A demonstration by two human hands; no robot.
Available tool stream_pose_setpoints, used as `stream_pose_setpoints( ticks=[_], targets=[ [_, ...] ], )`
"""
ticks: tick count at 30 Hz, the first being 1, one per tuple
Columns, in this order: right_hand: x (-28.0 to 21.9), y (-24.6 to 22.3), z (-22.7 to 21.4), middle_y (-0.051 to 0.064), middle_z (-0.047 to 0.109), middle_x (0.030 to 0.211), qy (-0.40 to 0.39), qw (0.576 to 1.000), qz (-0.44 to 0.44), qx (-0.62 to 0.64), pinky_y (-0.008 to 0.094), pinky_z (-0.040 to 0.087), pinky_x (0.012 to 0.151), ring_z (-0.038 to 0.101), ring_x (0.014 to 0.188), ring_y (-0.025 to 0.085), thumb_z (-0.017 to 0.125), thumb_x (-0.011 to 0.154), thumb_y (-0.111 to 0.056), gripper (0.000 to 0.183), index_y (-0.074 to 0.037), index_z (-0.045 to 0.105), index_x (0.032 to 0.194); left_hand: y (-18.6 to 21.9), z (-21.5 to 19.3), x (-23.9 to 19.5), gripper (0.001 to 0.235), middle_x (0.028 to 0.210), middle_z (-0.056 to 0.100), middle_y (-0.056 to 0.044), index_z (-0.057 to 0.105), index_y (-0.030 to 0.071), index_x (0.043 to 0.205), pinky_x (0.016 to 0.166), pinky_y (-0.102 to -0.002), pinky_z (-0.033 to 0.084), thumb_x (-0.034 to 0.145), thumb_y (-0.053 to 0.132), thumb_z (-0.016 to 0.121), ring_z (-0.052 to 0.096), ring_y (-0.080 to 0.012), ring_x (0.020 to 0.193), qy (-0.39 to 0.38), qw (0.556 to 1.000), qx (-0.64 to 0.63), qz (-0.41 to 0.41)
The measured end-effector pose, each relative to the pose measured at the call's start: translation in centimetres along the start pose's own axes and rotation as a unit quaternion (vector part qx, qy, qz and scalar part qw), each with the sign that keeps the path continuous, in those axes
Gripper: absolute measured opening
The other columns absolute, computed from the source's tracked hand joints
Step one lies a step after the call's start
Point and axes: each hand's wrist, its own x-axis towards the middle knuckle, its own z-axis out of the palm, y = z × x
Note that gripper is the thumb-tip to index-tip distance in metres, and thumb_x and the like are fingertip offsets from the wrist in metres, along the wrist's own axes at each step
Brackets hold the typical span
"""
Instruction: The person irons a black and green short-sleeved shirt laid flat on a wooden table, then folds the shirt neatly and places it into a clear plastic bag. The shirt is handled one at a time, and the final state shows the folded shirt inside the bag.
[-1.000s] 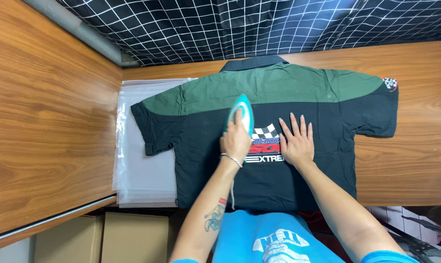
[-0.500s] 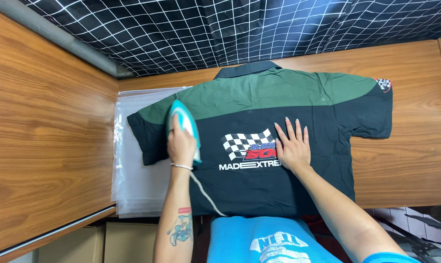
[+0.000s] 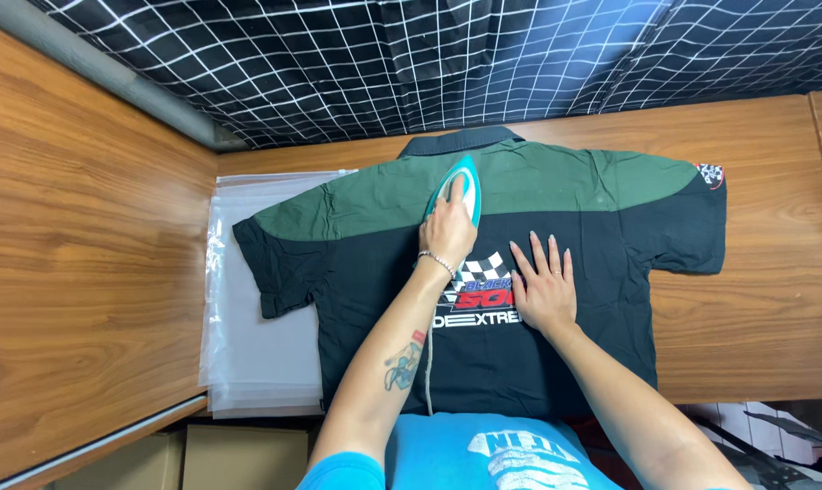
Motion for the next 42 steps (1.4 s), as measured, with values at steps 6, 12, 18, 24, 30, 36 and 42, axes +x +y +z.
stream_pose_setpoints(
  ticks=[6,12,18,24,30,36,42],
  targets=[
    [-0.1,0.4,0.5,0.0,0.028,0.17,-0.003,1.0,-0.008,-0.026,0.054,0.008,0.129,0.017,0.159,0.032,0.039,0.102,-0.045,0.057,-0.043,0.035,0.158,-1.9,-5.7,-1.8,0.057,0.116,0.061,-0.021,0.031,0.021,0.155,0.088,-0.058,0.057,0.099,0.015,0.041,0.07,-0.0494,0.101,0.043,0.996,0.022,-0.071],
    [-0.2,0.3,0.7,-0.003,0.023,0.172,-0.023,1.0,0.01,-0.009,0.053,0.005,0.129,0.013,0.16,0.029,0.037,0.102,-0.045,0.056,-0.046,0.033,0.158,-8.6,-8.4,-2.1,0.056,0.112,0.062,-0.023,0.03,0.02,0.156,0.088,-0.061,0.056,0.101,0.014,0.041,0.068,-0.0538,0.1,0.101,0.989,0.018,-0.109],
    [-0.2,0.4,0.8,-0.004,0.023,0.173,-0.024,1.0,0.011,-0.016,0.052,0.005,0.13,0.013,0.161,0.028,0.036,0.103,-0.046,0.055,-0.046,0.033,0.158,-12.5,-11.5,-4.3,0.053,0.109,0.063,-0.024,0.033,0.021,0.155,0.086,-0.06,0.056,0.102,0.018,0.04,0.068,-0.0528,0.1,0.141,0.978,0.021,-0.153],
    [-0.2,0.2,0.6,-0.003,0.024,0.173,-0.03,0.999,0.016,-0.017,0.053,0.006,0.13,0.014,0.161,0.029,0.037,0.103,-0.046,0.055,-0.046,0.035,0.158,-24.7,-10.9,-2.5,0.053,0.111,0.066,-0.018,0.033,0.033,0.155,0.085,-0.054,0.057,0.102,0.028,0.039,0.069,-0.0454,0.102,0.185,0.954,-0.016,-0.237],
    [-0.2,0.2,0.8,-0.004,0.024,0.173,-0.025,1.0,0.015,-0.01,0.053,0.007,0.131,0.016,0.161,0.029,0.036,0.103,-0.046,0.055,-0.046,0.034,0.158,-16.0,-13.3,-8.4,0.055,0.113,0.067,-0.027,0.035,0.027,0.154,0.089,-0.058,0.055,0.1,0.023,0.043,0.067,-0.0508,0.106,0.161,0.968,-0.054,-0.186],
    [-0.3,0.6,1.1,-0.002,0.024,0.173,-0.023,1.0,0.003,-0.008,0.054,0.009,0.13,0.016,0.16,0.031,0.035,0.102,-0.047,0.057,-0.044,0.033,0.159,-11.5,-10.7,-8.9,0.051,0.109,0.067,-0.024,0.036,0.025,0.153,0.085,-0.056,0.057,0.102,0.024,0.038,0.07,-0.0488,0.101,0.112,0.985,-0.014,-0.131],
    [-0.2,0.1,0.5,-0.003,0.025,0.172,-0.017,1.0,0.008,0.002,0.055,0.009,0.13,0.017,0.16,0.031,0.036,0.104,-0.045,0.054,-0.044,0.034,0.158,-17.7,-11.6,-8.5,0.053,0.102,0.065,-0.024,0.035,0.023,0.154,0.082,-0.057,0.058,0.102,0.018,0.04,0.07,-0.0496,0.095,0.144,0.977,0.025,-0.155]
  ],
)
